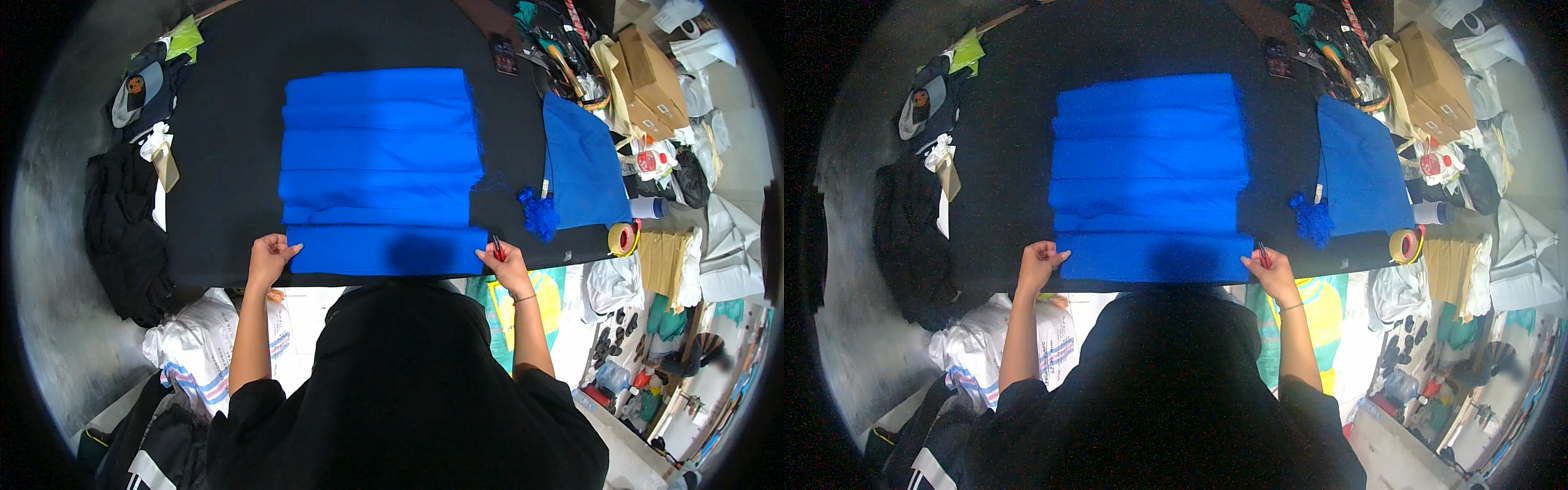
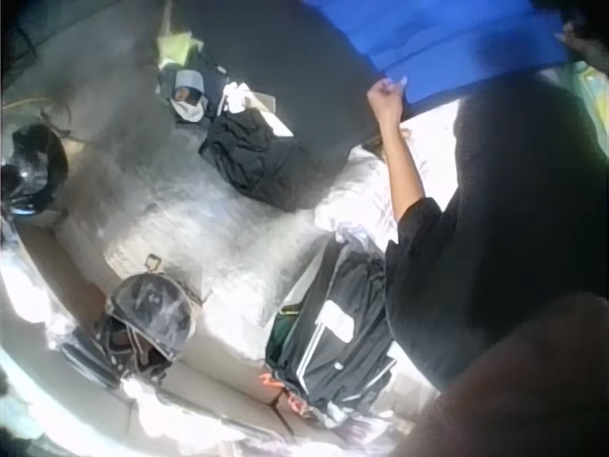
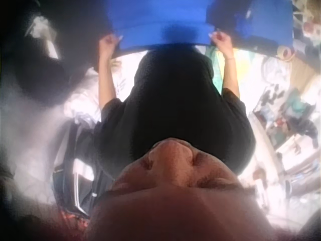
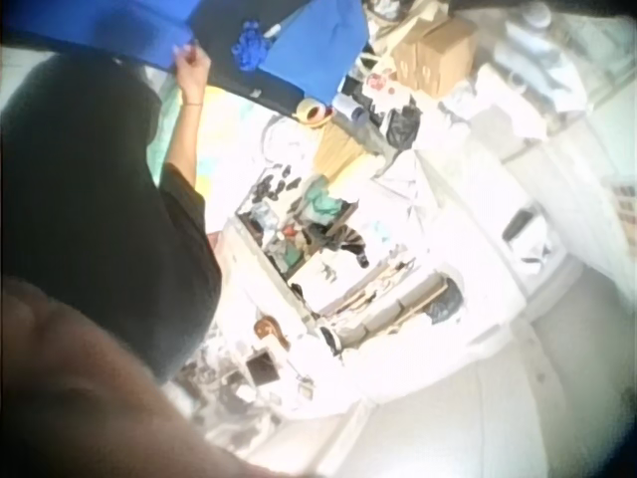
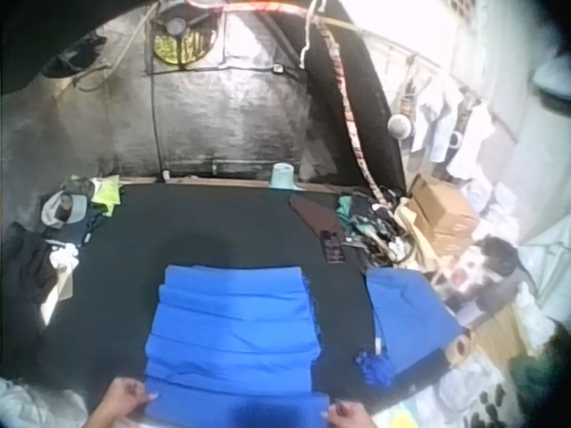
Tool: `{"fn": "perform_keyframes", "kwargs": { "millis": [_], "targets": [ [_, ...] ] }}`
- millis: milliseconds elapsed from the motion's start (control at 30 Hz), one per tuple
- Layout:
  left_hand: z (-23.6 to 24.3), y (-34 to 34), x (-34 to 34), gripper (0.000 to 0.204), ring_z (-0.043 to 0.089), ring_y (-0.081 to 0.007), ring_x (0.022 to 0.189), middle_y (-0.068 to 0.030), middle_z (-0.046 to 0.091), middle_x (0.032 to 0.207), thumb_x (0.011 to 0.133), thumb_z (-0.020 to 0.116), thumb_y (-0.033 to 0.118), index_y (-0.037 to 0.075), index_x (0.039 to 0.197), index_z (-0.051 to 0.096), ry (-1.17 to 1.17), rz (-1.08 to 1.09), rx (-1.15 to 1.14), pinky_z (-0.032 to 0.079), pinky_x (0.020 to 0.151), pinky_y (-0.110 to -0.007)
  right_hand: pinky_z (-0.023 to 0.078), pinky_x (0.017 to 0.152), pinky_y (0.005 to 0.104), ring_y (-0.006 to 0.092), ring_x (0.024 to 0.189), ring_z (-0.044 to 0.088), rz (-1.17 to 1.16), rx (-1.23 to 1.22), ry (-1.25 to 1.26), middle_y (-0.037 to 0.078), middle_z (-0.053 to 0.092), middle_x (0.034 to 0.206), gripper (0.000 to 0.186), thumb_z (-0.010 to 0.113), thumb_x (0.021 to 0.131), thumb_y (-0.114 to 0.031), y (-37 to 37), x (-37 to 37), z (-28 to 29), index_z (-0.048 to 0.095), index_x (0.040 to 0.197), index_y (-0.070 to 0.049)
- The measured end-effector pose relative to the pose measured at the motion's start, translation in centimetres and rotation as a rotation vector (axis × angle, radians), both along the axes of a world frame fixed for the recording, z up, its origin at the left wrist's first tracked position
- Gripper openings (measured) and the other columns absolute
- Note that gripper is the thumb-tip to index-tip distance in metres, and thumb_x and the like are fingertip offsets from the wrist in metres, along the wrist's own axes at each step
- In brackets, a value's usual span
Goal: The person cuts a folded blue fabric on a black table using a red utility knife. They repeatedly trim the edges of the folded stack, remove small cut pieces, and adjust the fabric layers. The person briefly looks around the room before resuming cutting.
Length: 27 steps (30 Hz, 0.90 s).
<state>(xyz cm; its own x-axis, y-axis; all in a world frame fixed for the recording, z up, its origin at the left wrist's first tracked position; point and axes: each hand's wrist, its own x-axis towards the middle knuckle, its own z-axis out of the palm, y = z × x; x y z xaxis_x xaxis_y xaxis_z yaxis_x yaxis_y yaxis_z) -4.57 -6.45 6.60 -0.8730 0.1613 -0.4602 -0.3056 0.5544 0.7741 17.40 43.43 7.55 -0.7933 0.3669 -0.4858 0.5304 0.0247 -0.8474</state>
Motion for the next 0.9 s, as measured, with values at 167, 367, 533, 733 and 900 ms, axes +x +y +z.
{"fn": "perform_keyframes", "kwargs": {
  "millis": [167,367,533,733,900],
  "targets": [
    [2.2,0.3,0.1,0.019,0.057,-0.0009,0.062,0.0044,0.067,0.071,0.095,0.083,0.011,0.006,0.083,0.069,-0.046,0.142,0.157,0.047,0.057,-0.020,0.036,0.064,0.0206,0.0005,0.072,0.047,-0.106,-0.080,0.059,-0.010,0.058,0.080,0.015,0.083,0.093,-0.009,-0.2,0.0,1.6,0.068,0.091,-0.008],
    [0.0,-0.6,0.1,0.015,0.058,-0.0004,0.066,0.0043,0.068,0.075,0.096,0.081,0.009,0.006,0.086,0.070,0.004,0.051,0.187,0.048,0.062,-0.020,0.039,0.066,0.0198,0.0009,0.072,0.049,-0.070,-0.041,0.079,-0.009,0.060,0.081,0.014,0.083,0.093,-0.007,-0.2,0.2,-0.7,0.069,0.094,-0.007],
    [1.2,-0.1,0.4,0.021,0.054,-0.0010,0.067,0.0084,0.061,0.073,0.094,0.081,0.007,0.011,0.081,0.065,-0.014,0.151,0.292,0.046,0.064,-0.021,0.040,0.066,0.0202,0.0013,0.072,0.050,-0.115,-0.104,0.061,-0.009,0.061,0.081,0.015,0.083,0.092,-0.007,0.0,0.1,1.7,0.068,0.093,-0.007],
    [-0.3,-0.4,0.7,0.018,0.054,-0.0017,0.069,0.0073,0.061,0.077,0.092,0.081,0.001,0.009,0.090,0.065,0.035,0.094,0.202,0.047,0.066,-0.020,0.042,0.066,0.0209,0.0016,0.072,0.052,-0.048,-0.057,0.008,-0.008,0.062,0.079,0.016,0.083,0.092,-0.006,-0.1,0.3,-0.6,0.068,0.091,-0.007],
    [0.3,-0.4,1.1,0.023,0.053,-0.0027,0.069,0.0045,0.061,0.079,0.088,0.084,-0.002,0.005,0.091,0.062,0.080,0.003,0.183,0.047,0.065,-0.021,0.042,0.064,0.0215,0.0016,0.069,0.051,-0.046,0.014,0.009,-0.008,0.061,0.077,0.018,0.085,0.090,-0.008,0.1,0.6,-1.5,0.067,0.089,-0.007]
  ]
}}
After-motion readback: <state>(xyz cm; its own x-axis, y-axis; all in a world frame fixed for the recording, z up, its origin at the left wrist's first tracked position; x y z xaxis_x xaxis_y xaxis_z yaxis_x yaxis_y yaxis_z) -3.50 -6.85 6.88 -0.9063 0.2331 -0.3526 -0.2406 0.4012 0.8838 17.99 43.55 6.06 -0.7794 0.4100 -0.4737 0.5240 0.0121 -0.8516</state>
